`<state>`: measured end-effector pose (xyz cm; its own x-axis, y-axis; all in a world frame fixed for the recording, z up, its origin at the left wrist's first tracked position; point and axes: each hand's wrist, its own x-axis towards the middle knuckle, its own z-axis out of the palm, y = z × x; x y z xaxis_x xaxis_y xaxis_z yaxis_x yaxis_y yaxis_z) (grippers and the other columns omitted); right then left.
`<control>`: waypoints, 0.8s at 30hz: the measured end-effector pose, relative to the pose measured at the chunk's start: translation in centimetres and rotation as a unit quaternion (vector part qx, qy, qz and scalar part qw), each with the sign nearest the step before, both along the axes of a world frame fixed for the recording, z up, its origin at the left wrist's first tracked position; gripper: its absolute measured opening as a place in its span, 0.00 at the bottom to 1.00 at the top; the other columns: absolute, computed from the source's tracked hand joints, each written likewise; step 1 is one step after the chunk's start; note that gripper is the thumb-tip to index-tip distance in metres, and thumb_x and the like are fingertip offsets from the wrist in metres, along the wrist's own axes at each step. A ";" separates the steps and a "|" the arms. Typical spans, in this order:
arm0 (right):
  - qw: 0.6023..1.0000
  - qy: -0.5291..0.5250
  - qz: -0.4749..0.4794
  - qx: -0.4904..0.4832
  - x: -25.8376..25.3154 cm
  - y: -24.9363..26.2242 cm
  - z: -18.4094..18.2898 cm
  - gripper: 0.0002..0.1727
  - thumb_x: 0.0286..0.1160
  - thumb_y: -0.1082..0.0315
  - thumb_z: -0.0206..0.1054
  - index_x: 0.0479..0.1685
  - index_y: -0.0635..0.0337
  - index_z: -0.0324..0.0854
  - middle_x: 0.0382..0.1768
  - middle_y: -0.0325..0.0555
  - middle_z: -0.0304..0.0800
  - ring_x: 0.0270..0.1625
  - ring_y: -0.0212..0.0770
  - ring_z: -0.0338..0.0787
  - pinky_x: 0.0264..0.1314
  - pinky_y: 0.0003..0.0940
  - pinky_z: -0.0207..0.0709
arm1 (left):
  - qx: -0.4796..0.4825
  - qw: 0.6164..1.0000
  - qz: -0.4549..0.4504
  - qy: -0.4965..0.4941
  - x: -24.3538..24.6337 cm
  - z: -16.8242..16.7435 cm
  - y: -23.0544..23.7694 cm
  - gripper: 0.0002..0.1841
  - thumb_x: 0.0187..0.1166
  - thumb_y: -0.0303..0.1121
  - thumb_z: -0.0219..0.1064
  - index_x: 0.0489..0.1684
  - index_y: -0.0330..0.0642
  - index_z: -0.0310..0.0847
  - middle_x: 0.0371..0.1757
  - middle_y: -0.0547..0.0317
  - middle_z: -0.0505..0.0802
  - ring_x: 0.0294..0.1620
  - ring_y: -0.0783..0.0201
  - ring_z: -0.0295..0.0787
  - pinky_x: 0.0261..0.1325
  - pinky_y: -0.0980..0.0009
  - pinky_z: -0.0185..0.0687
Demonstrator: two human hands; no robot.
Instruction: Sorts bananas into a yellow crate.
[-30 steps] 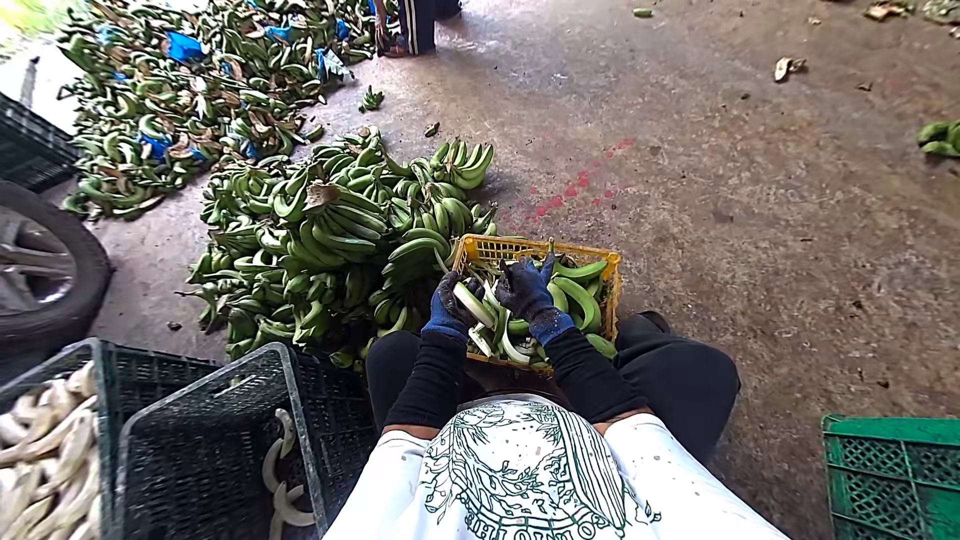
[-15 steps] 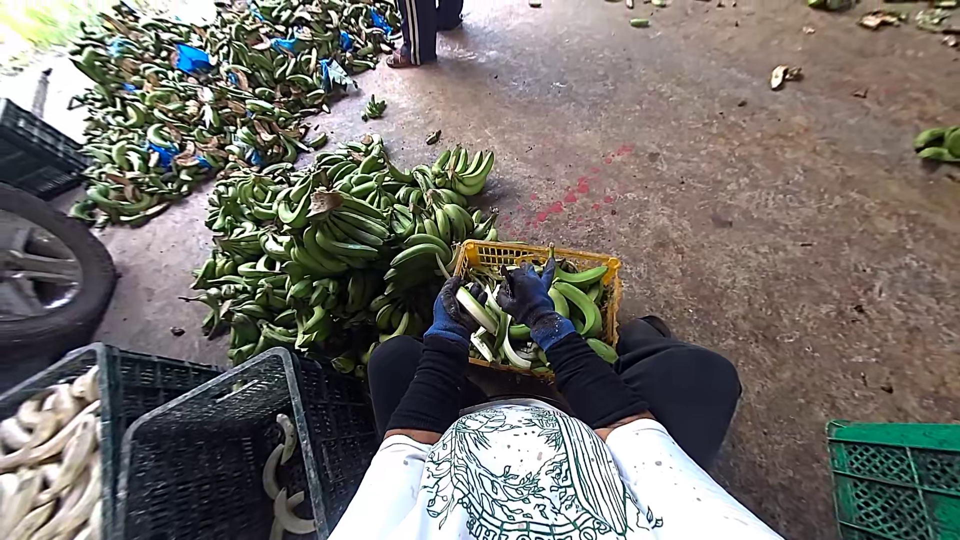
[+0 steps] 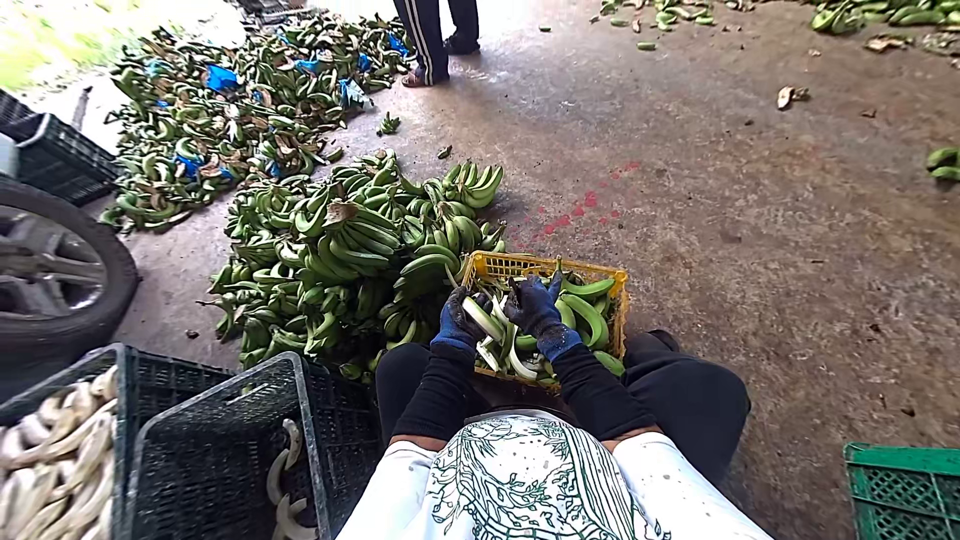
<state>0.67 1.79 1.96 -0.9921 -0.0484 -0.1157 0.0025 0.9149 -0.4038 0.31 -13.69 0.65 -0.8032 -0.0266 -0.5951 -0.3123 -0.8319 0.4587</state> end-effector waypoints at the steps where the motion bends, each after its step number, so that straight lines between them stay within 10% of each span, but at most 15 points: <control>1: 1.000 -0.004 0.001 -0.001 0.0 0.0 0.1 0.23 0.77 0.51 0.68 0.59 0.60 0.88 0.61 0.52 0.92 0.82 0.57 0.75 0.92 0.74 0.21 | 0.001 1.000 -0.001 0.001 0.0 0.0 0.0 0.09 0.88 0.43 0.54 0.46 0.48 0.70 0.32 0.54 0.83 0.27 0.59 0.84 0.33 0.61 0.85; 24: 1.000 -0.006 0.004 0.009 0.0 0.0 0.2 0.26 0.77 0.50 0.66 0.63 0.60 0.87 0.63 0.54 0.91 0.81 0.57 0.76 0.93 0.73 0.22 | 0.003 1.000 0.000 0.011 0.0 0.6 0.2 0.10 0.89 0.42 0.52 0.44 0.46 0.68 0.30 0.54 0.82 0.24 0.60 0.83 0.30 0.64 0.85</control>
<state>0.64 1.83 2.12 -0.9903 -0.0543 -0.1280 -0.0006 0.9223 -0.3866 0.36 -13.50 1.25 -0.8160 -0.0237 -0.5776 -0.3020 -0.8345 0.4609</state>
